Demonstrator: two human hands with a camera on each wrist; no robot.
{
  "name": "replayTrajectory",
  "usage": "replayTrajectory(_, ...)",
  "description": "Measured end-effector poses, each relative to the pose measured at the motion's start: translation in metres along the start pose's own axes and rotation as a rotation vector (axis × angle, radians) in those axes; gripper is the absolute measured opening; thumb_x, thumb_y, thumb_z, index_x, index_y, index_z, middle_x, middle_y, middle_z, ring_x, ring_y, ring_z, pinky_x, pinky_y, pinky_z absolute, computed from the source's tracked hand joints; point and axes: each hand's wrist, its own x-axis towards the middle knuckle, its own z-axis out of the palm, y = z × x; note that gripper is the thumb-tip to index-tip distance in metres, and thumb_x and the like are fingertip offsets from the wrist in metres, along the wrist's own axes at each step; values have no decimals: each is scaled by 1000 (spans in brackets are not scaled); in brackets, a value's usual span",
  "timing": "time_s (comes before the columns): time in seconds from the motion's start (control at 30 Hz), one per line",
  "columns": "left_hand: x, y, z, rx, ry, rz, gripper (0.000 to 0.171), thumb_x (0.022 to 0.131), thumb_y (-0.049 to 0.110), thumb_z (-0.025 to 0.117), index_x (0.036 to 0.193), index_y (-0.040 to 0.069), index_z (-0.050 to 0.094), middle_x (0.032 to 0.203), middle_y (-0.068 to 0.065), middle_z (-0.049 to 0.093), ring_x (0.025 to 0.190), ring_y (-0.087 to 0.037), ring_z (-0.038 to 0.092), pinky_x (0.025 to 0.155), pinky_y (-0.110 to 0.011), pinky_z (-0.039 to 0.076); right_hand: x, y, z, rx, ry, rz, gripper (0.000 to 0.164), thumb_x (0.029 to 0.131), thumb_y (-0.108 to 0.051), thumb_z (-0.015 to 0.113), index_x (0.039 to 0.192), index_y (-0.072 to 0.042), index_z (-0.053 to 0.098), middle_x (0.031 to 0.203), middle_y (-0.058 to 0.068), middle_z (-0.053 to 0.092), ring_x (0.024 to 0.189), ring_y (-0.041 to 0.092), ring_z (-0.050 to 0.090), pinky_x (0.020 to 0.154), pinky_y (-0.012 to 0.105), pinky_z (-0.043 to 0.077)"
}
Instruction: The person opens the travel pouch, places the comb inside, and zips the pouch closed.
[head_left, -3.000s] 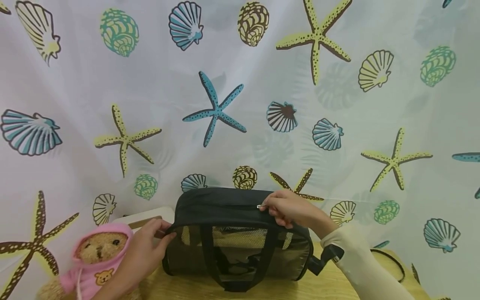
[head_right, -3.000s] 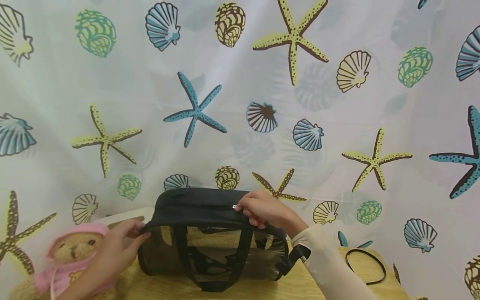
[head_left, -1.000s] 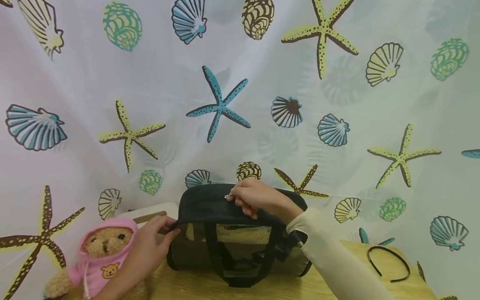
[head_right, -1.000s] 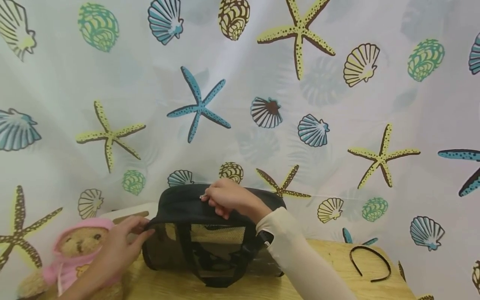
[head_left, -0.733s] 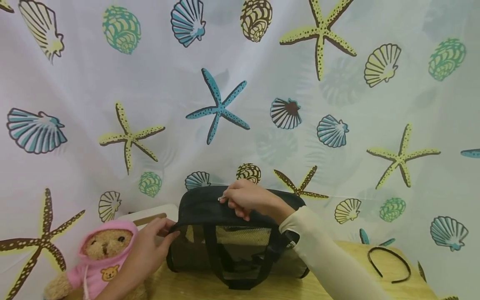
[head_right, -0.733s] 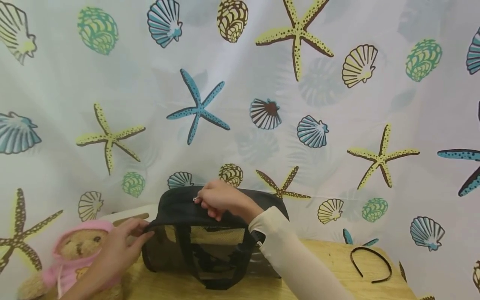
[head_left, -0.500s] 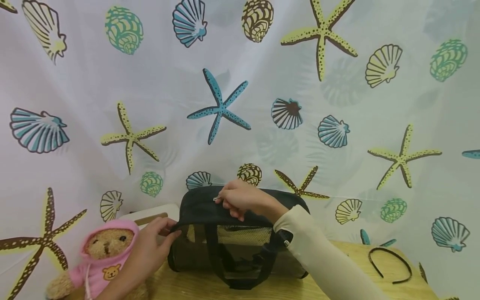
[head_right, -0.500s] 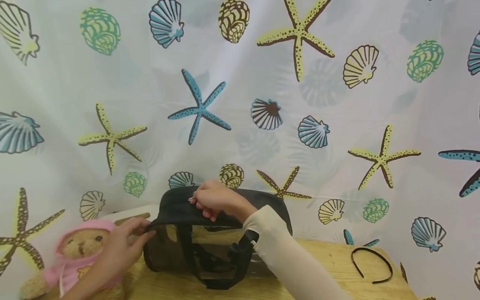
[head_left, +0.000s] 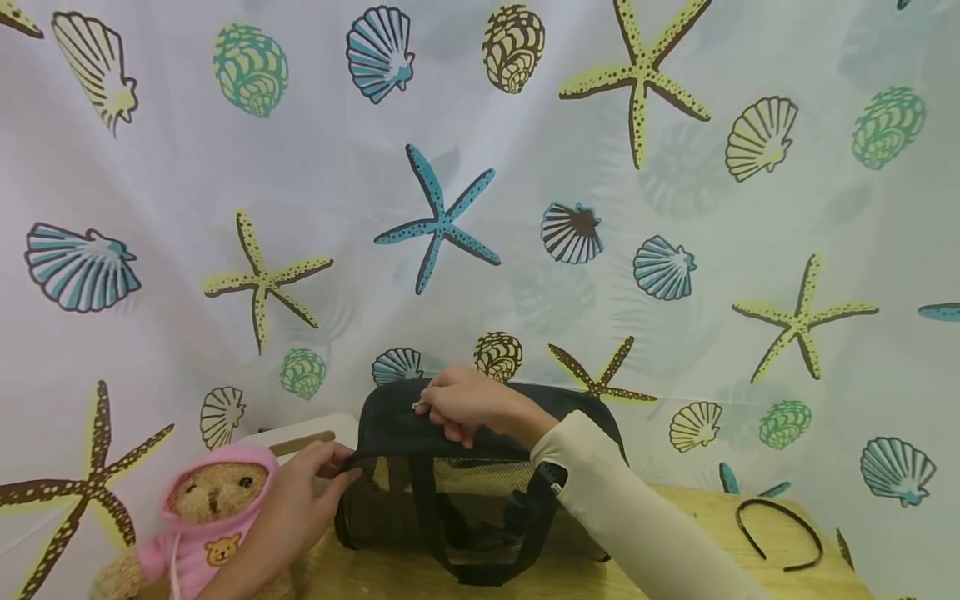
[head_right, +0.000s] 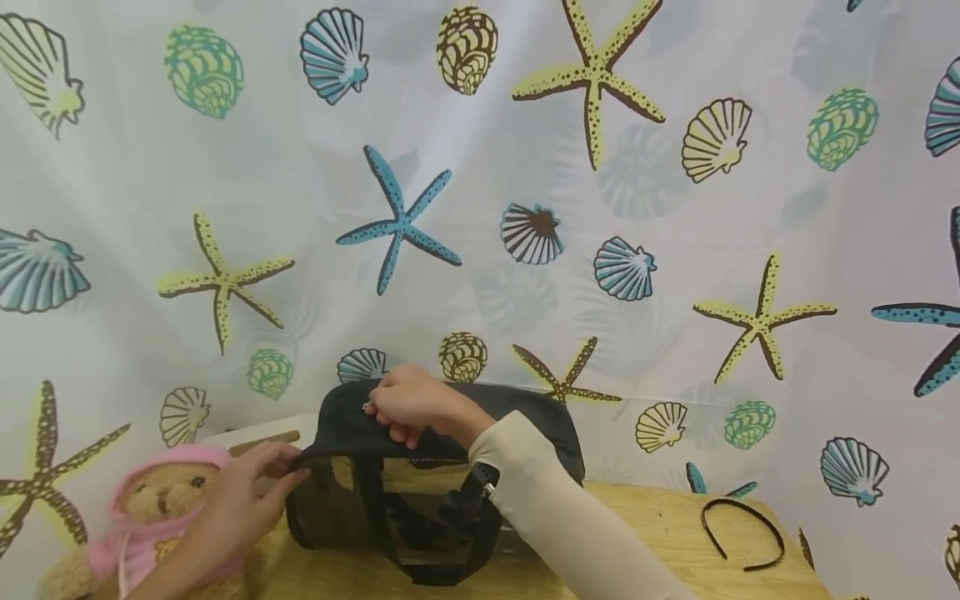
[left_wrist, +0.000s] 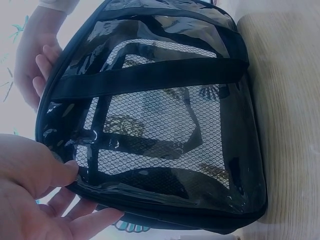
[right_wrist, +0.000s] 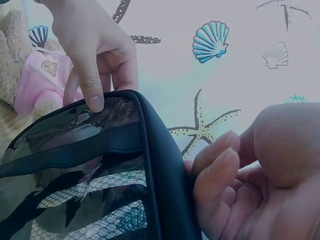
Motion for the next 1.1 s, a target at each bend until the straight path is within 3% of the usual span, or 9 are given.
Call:
replayTrajectory(0.5, -2, 0, -1, 0, 2, 6, 11, 94, 10, 75, 104, 10, 72, 101, -7, 70, 90, -17, 69, 75, -29, 56, 8, -8, 11, -65, -4, -24, 35, 112, -18, 39, 96, -4, 68, 51, -1, 45, 45, 13, 46, 41, 27, 44)
replayTrajectory(0.67, -1, 0, -1, 3, 4, 9, 11, 93, 10, 75, 104, 10, 72, 101, -7, 70, 90, -18, 69, 74, -29, 56, 13, -8, 13, -83, -16, -40, 42, 112, -17, 38, 77, -5, 60, 49, 0, 45, 43, 13, 46, 41, 26, 44)
replayTrajectory(0.73, -1, 0, -1, 3, -3, 4, 11, 94, 11, 75, 104, 10, 72, 101, -7, 70, 90, -18, 69, 74, -29, 57, 13, -8, 14, -79, -13, -35, 40, 112, -17, 39, 82, -5, 63, 50, 0, 46, 43, 13, 47, 41, 26, 46)
replayTrajectory(0.9, -1, -1, -2, -1, -22, -4, 10, 94, 11, 74, 104, 10, 72, 102, -7, 69, 91, -18, 69, 75, -31, 57, 15, -11, 14, -46, -15, -2, 35, 111, -17, 40, 112, 1, 70, 51, 0, 47, 43, 12, 51, 42, 27, 48)
replayTrajectory(1.0, -1, -2, -2, -4, -17, 4, 10, 94, 11, 75, 104, 10, 72, 101, -7, 70, 90, -17, 69, 75, -31, 56, 17, -12, 16, -39, -23, 11, 35, 111, -15, 39, 111, 0, 70, 49, 0, 46, 42, 12, 52, 41, 26, 42)
replayTrajectory(1.1, -2, -2, -2, -5, -7, 12, 10, 94, 11, 75, 104, 11, 72, 101, -6, 70, 90, -17, 69, 76, -31, 56, 20, -14, 17, -52, -38, 5, 37, 111, -15, 39, 95, -1, 69, 47, 0, 45, 41, 12, 51, 41, 26, 37)
